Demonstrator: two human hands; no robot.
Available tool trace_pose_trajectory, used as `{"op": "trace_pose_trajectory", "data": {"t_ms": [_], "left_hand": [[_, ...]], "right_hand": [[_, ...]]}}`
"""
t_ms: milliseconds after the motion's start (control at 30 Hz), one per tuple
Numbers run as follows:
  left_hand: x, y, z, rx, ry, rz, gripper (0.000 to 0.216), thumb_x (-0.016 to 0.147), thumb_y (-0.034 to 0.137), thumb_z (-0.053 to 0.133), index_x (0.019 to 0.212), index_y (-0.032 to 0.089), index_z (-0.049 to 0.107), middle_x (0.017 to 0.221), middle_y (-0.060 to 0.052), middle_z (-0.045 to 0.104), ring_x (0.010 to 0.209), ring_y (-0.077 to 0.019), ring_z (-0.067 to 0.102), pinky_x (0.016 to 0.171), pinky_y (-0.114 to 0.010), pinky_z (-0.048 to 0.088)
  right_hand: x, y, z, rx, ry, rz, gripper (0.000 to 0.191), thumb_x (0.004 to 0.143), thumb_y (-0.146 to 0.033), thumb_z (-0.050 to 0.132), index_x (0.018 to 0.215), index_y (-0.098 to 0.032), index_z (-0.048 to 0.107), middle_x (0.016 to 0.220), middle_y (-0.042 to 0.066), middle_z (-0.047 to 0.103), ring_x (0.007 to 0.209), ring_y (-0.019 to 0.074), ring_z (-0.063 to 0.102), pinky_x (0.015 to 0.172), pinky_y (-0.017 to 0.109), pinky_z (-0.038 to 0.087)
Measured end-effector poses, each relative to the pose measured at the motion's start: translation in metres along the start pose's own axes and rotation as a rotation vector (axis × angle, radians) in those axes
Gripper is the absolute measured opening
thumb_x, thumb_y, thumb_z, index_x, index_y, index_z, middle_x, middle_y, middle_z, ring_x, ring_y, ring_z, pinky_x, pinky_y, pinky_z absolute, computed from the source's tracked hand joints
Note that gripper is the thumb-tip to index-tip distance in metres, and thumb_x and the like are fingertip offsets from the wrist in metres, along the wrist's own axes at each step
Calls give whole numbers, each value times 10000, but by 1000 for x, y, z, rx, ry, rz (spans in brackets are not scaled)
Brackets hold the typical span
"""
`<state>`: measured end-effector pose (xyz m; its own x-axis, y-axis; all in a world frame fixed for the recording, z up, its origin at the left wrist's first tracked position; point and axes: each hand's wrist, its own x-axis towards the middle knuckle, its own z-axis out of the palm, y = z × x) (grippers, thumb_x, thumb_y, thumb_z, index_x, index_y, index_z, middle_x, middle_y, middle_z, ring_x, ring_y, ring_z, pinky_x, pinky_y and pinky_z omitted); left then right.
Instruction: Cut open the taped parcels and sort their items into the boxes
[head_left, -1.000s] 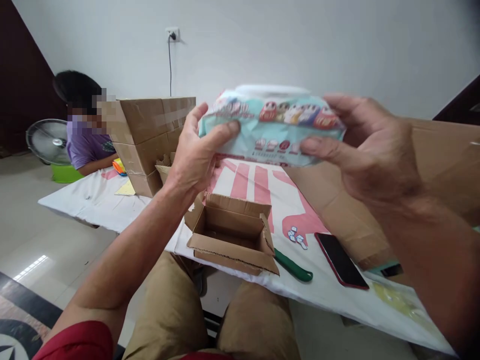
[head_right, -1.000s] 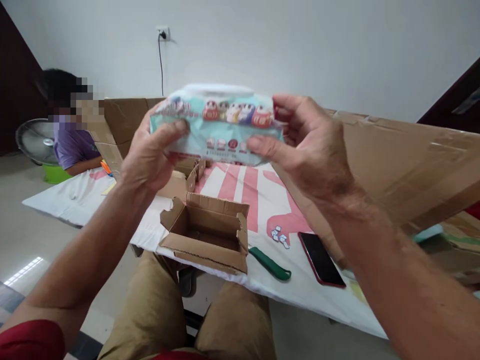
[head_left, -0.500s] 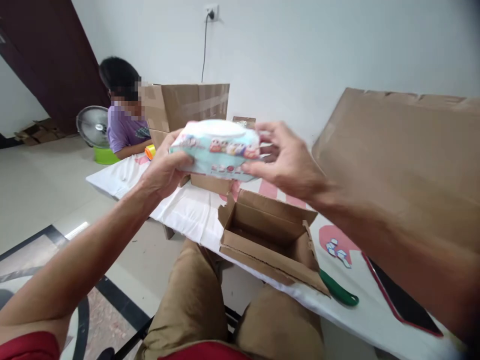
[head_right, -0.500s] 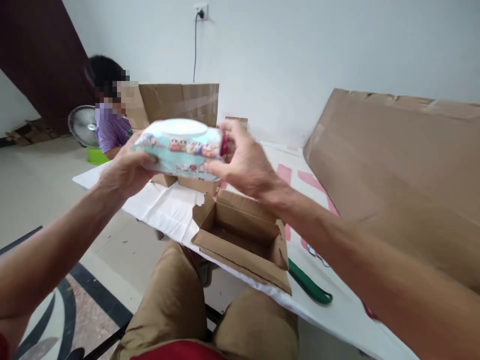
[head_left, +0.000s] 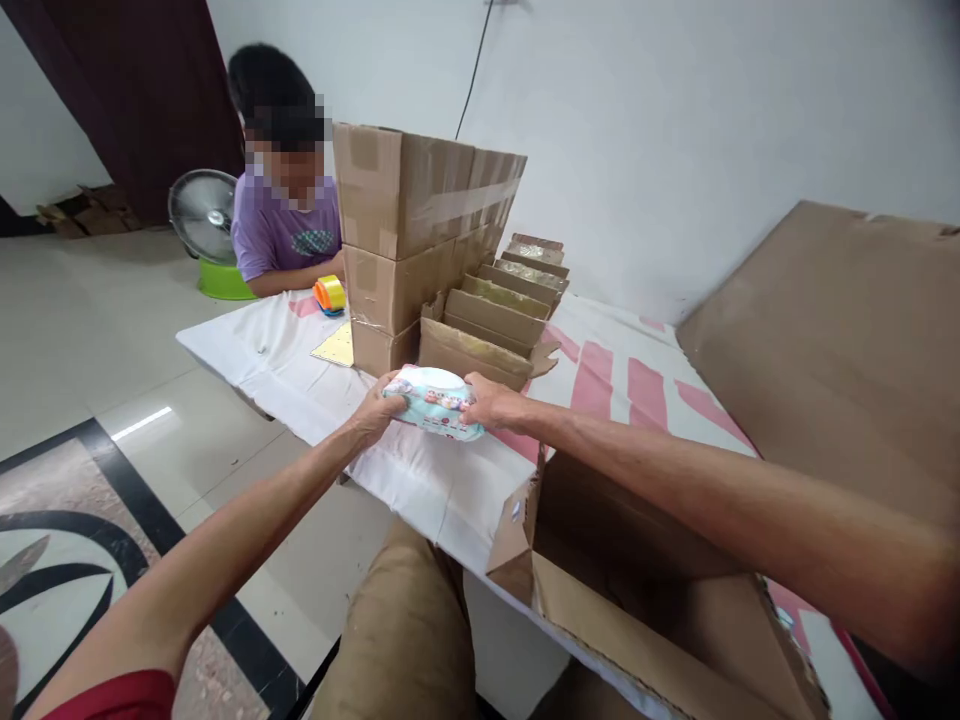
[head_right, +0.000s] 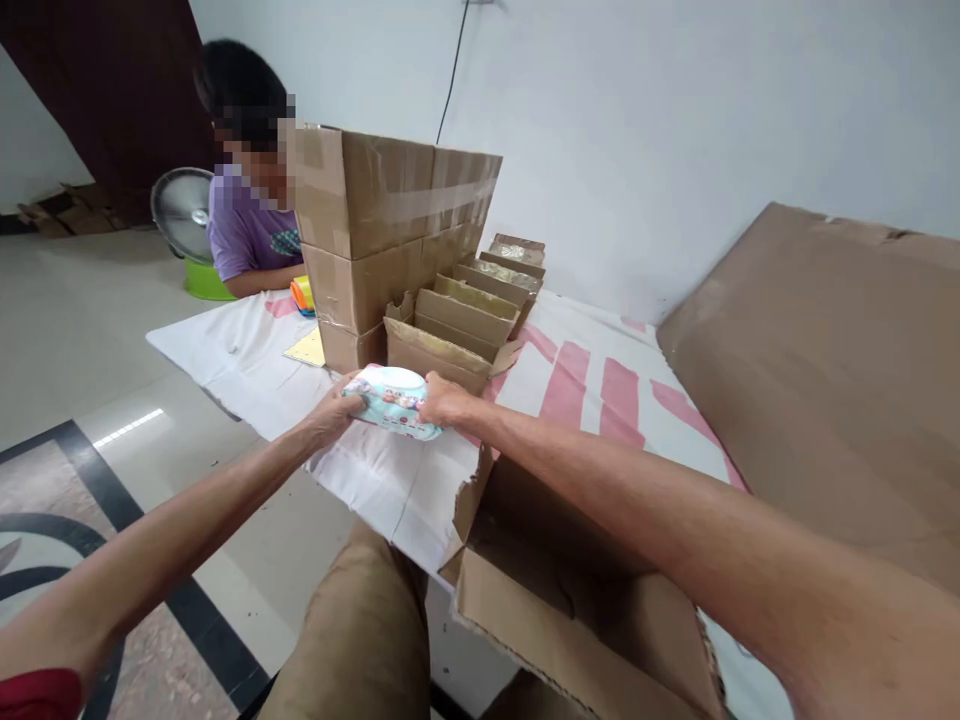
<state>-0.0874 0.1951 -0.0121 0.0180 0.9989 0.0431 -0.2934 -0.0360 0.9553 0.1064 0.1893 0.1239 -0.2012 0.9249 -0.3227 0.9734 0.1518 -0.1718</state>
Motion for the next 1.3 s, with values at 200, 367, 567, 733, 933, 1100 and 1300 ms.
{"op": "trace_pose_trajectory", "data": {"t_ms": [200,367,567,733,933,1100,1300], "left_hand": [[36,-39,3,260,8,-9,630,561,173,640,1189,131,656,940,-47,701,856,-214,632,761,-312,528],[40,-49,8,502,102,42,618,615,120,605,1230,159,648,1056,-61,700,996,-234,640,933,-357,539],[9,-32,15,717,222,87,726,656,118,631,1378,132,554,1401,-189,582,1386,-375,500,1216,-561,360],[-65,-15,12,932,76,392,781,742,179,647,1499,194,455,1638,-182,358,1565,-381,288,1280,-616,238],[-151,-18,27,1008,-370,554,737,890,320,664,1573,261,393,1636,-206,378,1521,-393,393,1185,-617,415],[-171,-7,56,873,-452,574,938,889,478,744,1656,284,240,1685,-210,328,1550,-393,357,1222,-594,384],[-172,20,95,766,-441,718,894,900,513,730,1643,265,298,1654,-205,403,1517,-389,418,1216,-576,390]], "right_hand": [[29,10,13,-118,-184,106,386,989,-358,675,1309,-152,608,1077,67,732,801,165,709,718,322,596],[37,8,8,-173,-169,27,291,918,-302,749,1155,-139,706,1017,64,765,841,195,725,741,312,577],[-6,16,-39,-124,-14,-142,236,888,-186,651,1087,-178,777,1166,66,776,1103,258,697,870,269,497],[-101,72,-64,153,328,-273,280,911,-230,585,1113,-204,779,1120,36,777,1044,243,705,956,353,527],[-209,182,-23,374,785,-119,224,898,-368,613,991,-251,779,1214,50,765,1210,273,676,1110,473,484],[-269,248,45,454,743,103,212,880,-403,648,1007,-289,775,1201,82,779,1031,280,736,961,460,576],[-292,250,93,432,619,-130,329,967,-471,576,1227,-356,742,1373,60,719,1335,313,630,1167,482,476]]}}
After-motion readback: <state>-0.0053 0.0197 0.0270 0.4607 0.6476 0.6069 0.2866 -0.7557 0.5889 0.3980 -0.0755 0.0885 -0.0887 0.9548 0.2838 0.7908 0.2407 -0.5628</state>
